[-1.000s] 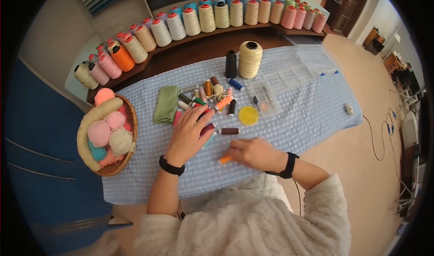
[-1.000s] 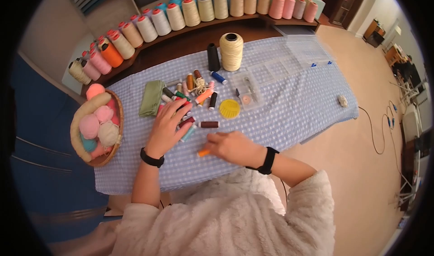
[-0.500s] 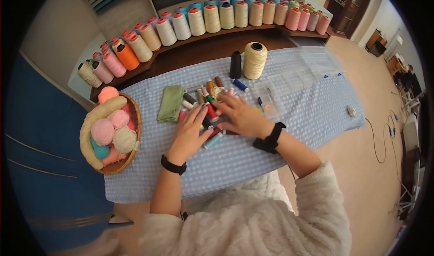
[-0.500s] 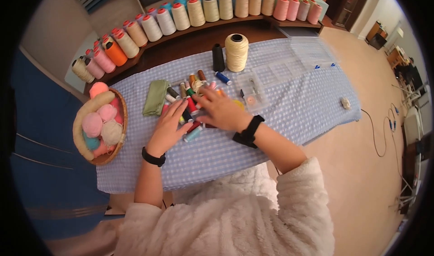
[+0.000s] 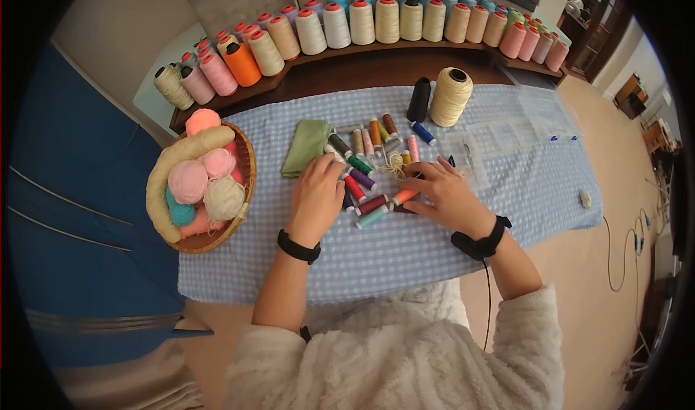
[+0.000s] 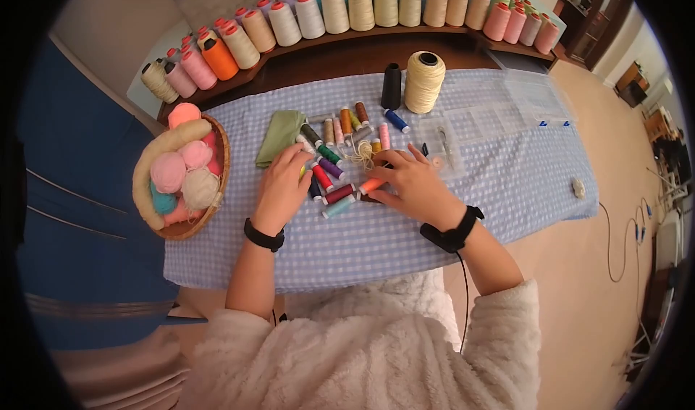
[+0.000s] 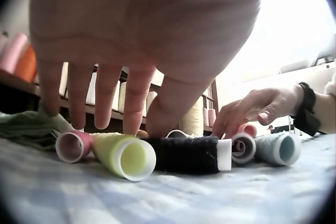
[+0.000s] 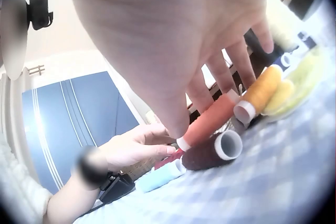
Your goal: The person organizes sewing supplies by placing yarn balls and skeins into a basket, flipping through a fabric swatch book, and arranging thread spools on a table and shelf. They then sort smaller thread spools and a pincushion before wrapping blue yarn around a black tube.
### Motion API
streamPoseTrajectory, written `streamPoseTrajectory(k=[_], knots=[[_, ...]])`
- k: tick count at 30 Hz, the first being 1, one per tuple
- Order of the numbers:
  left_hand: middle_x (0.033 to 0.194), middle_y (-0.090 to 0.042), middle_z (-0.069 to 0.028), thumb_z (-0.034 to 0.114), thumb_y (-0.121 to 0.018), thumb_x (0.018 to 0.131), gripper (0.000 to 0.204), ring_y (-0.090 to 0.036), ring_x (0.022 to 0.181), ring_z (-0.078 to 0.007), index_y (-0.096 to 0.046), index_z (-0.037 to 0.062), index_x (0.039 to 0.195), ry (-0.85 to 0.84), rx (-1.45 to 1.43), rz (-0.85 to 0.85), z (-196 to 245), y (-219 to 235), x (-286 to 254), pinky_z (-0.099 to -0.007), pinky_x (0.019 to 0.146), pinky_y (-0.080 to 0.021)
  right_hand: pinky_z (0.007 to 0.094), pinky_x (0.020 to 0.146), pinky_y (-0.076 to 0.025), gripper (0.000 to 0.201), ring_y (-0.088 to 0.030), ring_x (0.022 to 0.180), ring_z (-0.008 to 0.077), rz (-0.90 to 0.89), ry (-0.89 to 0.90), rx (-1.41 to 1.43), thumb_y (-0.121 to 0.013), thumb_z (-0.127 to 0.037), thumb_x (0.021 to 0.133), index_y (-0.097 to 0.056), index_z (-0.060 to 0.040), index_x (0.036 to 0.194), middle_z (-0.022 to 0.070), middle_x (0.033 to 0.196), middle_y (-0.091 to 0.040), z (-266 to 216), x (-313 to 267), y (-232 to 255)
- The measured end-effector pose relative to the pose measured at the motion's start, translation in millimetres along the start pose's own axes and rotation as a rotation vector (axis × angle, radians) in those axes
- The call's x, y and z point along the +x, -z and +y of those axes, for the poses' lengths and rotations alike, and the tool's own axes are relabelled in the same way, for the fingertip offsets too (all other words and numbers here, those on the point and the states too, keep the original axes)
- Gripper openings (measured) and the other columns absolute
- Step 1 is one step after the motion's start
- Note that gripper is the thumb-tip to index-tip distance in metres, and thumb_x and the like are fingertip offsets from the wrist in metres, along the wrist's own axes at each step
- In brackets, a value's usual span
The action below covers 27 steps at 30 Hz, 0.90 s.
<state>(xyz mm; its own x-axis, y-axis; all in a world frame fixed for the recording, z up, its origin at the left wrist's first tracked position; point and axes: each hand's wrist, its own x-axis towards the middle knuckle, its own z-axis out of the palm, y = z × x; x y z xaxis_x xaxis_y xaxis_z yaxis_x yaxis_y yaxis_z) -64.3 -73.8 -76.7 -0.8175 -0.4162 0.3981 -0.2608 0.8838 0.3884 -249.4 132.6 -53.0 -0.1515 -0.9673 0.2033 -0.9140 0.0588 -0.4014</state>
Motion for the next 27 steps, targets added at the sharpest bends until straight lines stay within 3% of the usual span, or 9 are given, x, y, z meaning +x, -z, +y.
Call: streamPoseTrajectory(k=[3, 6, 10, 13, 16, 19, 22, 25, 27], knots=[[0.118, -0.062, -0.0133, 0.005, -0.064, 0.089, 0.019, -0.06, 0.11, -0.0356, -0.064, 0.0037, 0.108, 0.022, -0.057, -0.01, -1.8, 6.5, 2.4, -0.0413, 0.091, -0.05, 0.0568, 0.114, -0.035, 0.035, -0.056, 0.124, 0.0317, 0.031, 0.008, -0.003, -0.074, -0.026, 0.085, -0.071, -0.012, 0.117, 0.0113, 0.132, -0.058, -1.7, -13.4, 2.9], [0.106, -0.064, -0.0136, 0.004, -0.062, 0.091, 0.013, -0.062, 0.099, -0.0382, -0.061, 0.0033, 0.104, 0.106, -0.05, 0.024, -4.4, 6.9, 5.2, -0.0449, 0.082, -0.052, 0.0536, 0.113, -0.037, 0.039, -0.054, 0.127, 0.0321, 0.042, 0.003, 0.025, -0.075, -0.023, 0.085, -0.069, -0.0114, 0.121, 0.0133, 0.136, -0.056, -0.3, -23.8, 7.3], [0.104, -0.064, -0.0146, 0.006, -0.061, 0.091, 0.014, -0.066, 0.092, -0.0381, -0.058, 0.0045, 0.104, 0.198, 0.039, -0.019, -6.0, 8.8, 4.0, -0.0472, 0.076, -0.053, 0.0451, 0.109, -0.043, 0.043, -0.054, 0.128, 0.033, 0.04, -0.04, 0.093, -0.075, -0.014, 0.083, -0.066, -0.0093, 0.125, 0.0147, 0.139, -0.054, -1.6, -32.0, 9.7], [0.101, -0.064, -0.016, 0.009, -0.062, 0.091, 0.017, -0.066, 0.086, -0.0402, -0.057, 0.0049, 0.107, 0.243, 0.112, -0.086, -4.8, 9.8, 3.0, -0.0489, 0.071, -0.054, 0.0409, 0.106, -0.046, 0.045, -0.053, 0.128, 0.0345, -0.062, -0.182, 0.271, -0.075, -0.006, 0.08, -0.065, -0.0078, 0.125, 0.0148, 0.141, -0.053, -7.3, -31.7, 13.3], [0.102, -0.062, -0.0167, 0.012, -0.064, 0.091, 0.021, -0.066, 0.085, -0.0412, -0.056, 0.0044, 0.109, 0.194, 0.042, -0.098, -3.3, 6.2, 2.2, -0.049, 0.071, -0.054, 0.0404, 0.104, -0.047, 0.047, -0.054, 0.128, 0.0357, 0.002, -0.069, 0.199, -0.074, -0.002, 0.079, -0.065, -0.0074, 0.125, 0.0158, 0.141, -0.052, -1.7, -28.3, 0.3], [0.104, -0.061, -0.0168, 0.012, -0.064, 0.091, 0.022, -0.065, 0.086, -0.041, -0.057, 0.0042, 0.11, 0.113, -0.051, -0.042, -2.5, 1.6, 2.7, -0.0492, 0.074, -0.054, 0.0432, 0.106, -0.047, 0.052, -0.052, 0.131, 0.0367, 0.019, 0.07, 0.143, -0.073, -0.005, 0.08, -0.061, -0.0106, 0.13, 0.0153, 0.144, -0.05, -1.8, -18.0, -8.3], [0.1, -0.061, -0.0151, 0.013, -0.066, 0.09, 0.019, -0.065, 0.086, -0.0389, -0.059, 0.0046, 0.106, 0.094, -0.083, -0.022, 2.7, 4.8, 2.6, -0.0479, 0.075, -0.054, 0.0527, 0.111, -0.04, 0.061, -0.041, 0.141, 0.0382, -0.004, 0.107, 0.078, -0.075, -0.007, 0.08, -0.056, -0.0155, 0.138, 0.0149, 0.15, -0.045, -5.2, -12.9, -11.6], [0.097, -0.061, -0.012, 0.015, -0.068, 0.089, 0.016, -0.066, 0.086, -0.036, -0.061, 0.005, 0.1, 0.098, -0.057, -0.086, 6.7, 11.1, 2.7, -0.0454, 0.075, -0.054, 0.0549, 0.118, -0.029, 0.066, -0.032, 0.147, 0.0376, -0.026, 0.081, 0.131, -0.076, -0.012, 0.082, -0.052, -0.0175, 0.143, 0.017, 0.154, -0.04, -12.5, -8.9, -11.8], [0.095, -0.061, -0.0109, 0.018, -0.07, 0.089, 0.017, -0.065, 0.084, -0.0345, -0.062, 0.0045, 0.095, 0.111, -0.064, -0.085, 8.4, 10.3, 1.6, -0.0443, 0.072, -0.052, 0.0598, 0.116, -0.029, 0.067, -0.028, 0.149, 0.0369, -0.082, 0.123, 0.098, -0.076, -0.016, 0.083, -0.05, -0.021, 0.145, 0.0145, 0.156, -0.038, -4.9, -7.2, -19.3]])
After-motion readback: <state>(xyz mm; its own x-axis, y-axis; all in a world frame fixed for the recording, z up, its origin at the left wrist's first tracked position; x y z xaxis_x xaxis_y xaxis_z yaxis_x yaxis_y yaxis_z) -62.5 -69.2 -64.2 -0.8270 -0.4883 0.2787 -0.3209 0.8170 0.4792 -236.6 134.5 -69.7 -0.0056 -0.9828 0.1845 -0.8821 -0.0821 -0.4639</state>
